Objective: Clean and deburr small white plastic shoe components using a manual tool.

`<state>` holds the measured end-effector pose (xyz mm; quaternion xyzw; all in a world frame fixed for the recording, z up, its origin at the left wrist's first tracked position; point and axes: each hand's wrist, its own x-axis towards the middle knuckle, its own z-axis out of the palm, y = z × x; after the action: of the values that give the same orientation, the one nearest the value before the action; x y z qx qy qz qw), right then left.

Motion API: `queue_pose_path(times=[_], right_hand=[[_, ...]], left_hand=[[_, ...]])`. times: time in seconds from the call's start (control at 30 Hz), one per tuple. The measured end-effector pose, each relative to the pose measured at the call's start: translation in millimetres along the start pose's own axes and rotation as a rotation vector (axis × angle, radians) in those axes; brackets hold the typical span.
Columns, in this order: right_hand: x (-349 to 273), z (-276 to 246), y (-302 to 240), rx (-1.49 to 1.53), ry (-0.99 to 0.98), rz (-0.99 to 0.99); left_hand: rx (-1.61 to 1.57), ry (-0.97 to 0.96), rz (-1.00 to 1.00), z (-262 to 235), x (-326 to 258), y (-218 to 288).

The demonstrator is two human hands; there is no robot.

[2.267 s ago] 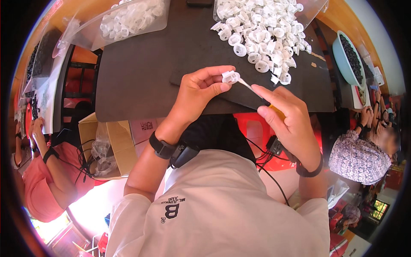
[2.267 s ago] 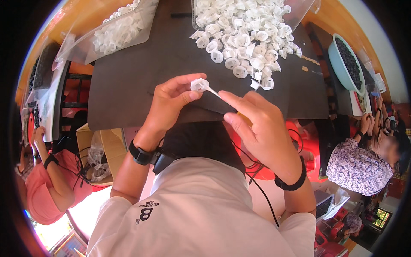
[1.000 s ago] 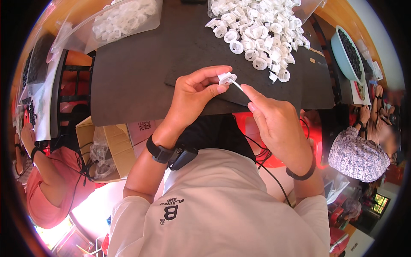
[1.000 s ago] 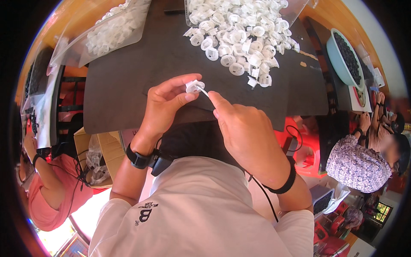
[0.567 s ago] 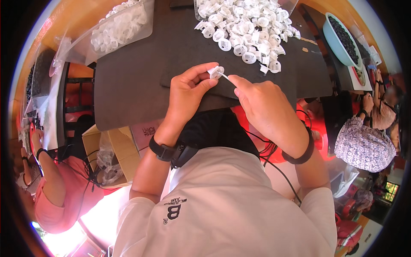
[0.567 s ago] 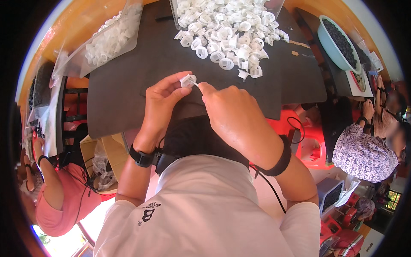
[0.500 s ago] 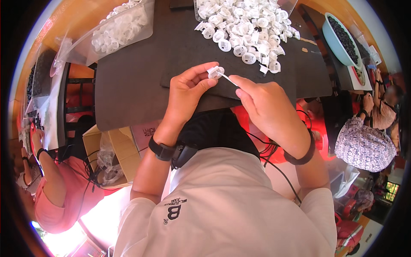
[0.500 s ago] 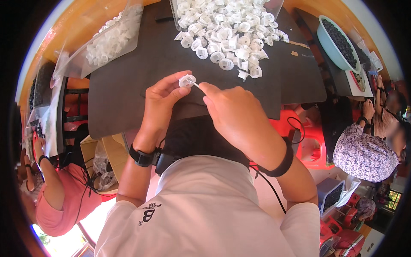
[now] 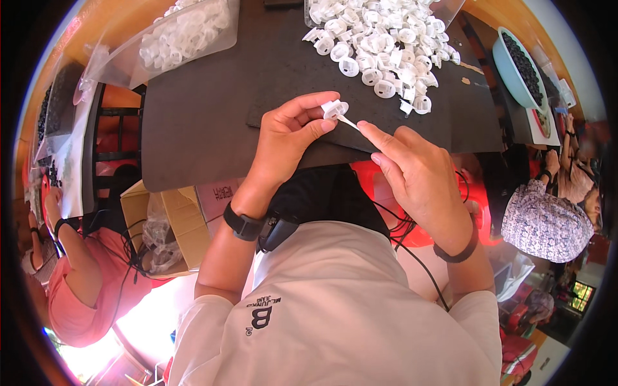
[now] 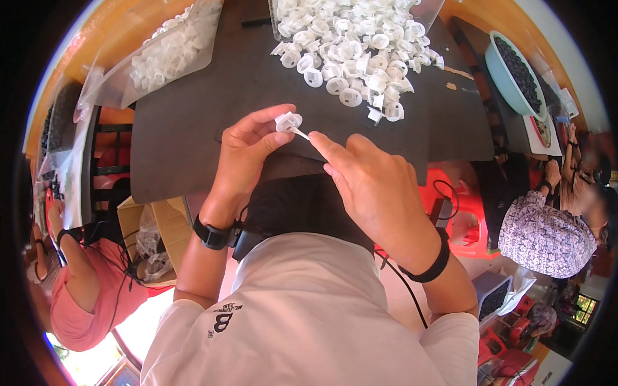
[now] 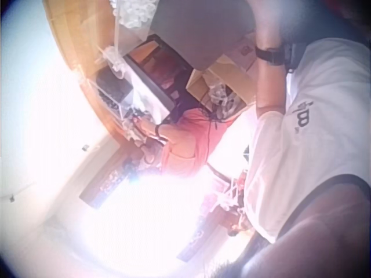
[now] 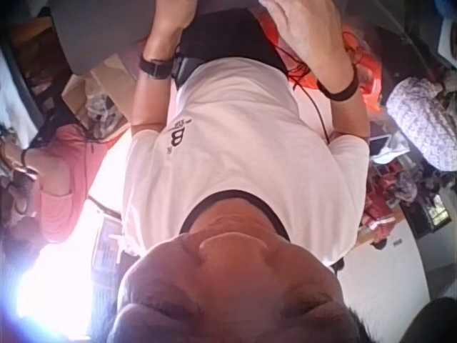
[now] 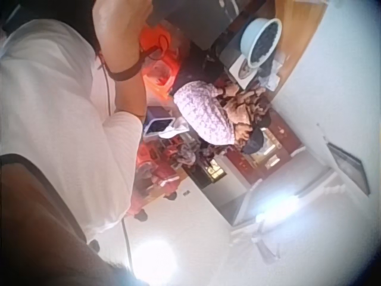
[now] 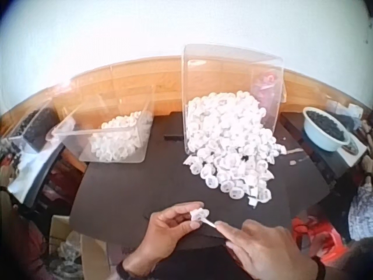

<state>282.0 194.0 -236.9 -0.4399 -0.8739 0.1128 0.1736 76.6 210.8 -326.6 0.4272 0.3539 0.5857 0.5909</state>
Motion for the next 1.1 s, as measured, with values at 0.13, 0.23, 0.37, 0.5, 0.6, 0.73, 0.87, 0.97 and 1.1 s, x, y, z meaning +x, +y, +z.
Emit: queue_pose_path(times=[0.13, 0.23, 0.37, 0.5, 0.6, 0.73, 0.87, 0.97, 1.1], right_hand=[[2.1, -0.7, -4.0, -0.079, -0.006, 0.013], [5.0, -1.0, -6.3, -0.106, -0.013, -0.004], [6.5, 1.9, -8.5, -0.115, -0.039, -0.003], [4.3, 10.4, -8.3, -0.097, -0.064, 0.041], [3.3, 14.2, -9.9, -0.084, -0.057, 0.063], [2.9, 21.4, -10.8, -0.134, -0.089, 0.053], [4.0, 22.7, -8.4, -0.055, -0.065, 0.052], [1.8, 19.6, -9.2, 0.018, -0.033, 0.035], [1.2, 14.8, -12.0, -0.037, -0.028, 0.051]], left_hand=[[0.017, 0.004, 0.050, 0.6, -0.1, -3.1], [0.072, 0.000, 0.065, -0.1, -0.5, -2.8], [0.080, 0.006, 0.061, -0.3, -1.1, -2.9], [0.089, 0.009, 0.075, 0.0, -1.1, -4.2], [0.098, 0.015, 0.083, 1.4, -1.8, -3.9], [0.118, 0.035, 0.095, 0.9, -3.7, -5.0], [0.126, 0.033, 0.090, 0.8, -2.7, -3.5], [0.193, 0.040, 0.071, -0.6, -3.4, -3.6], [0.105, 0.052, 0.068, 1.2, -3.2, -3.1]])
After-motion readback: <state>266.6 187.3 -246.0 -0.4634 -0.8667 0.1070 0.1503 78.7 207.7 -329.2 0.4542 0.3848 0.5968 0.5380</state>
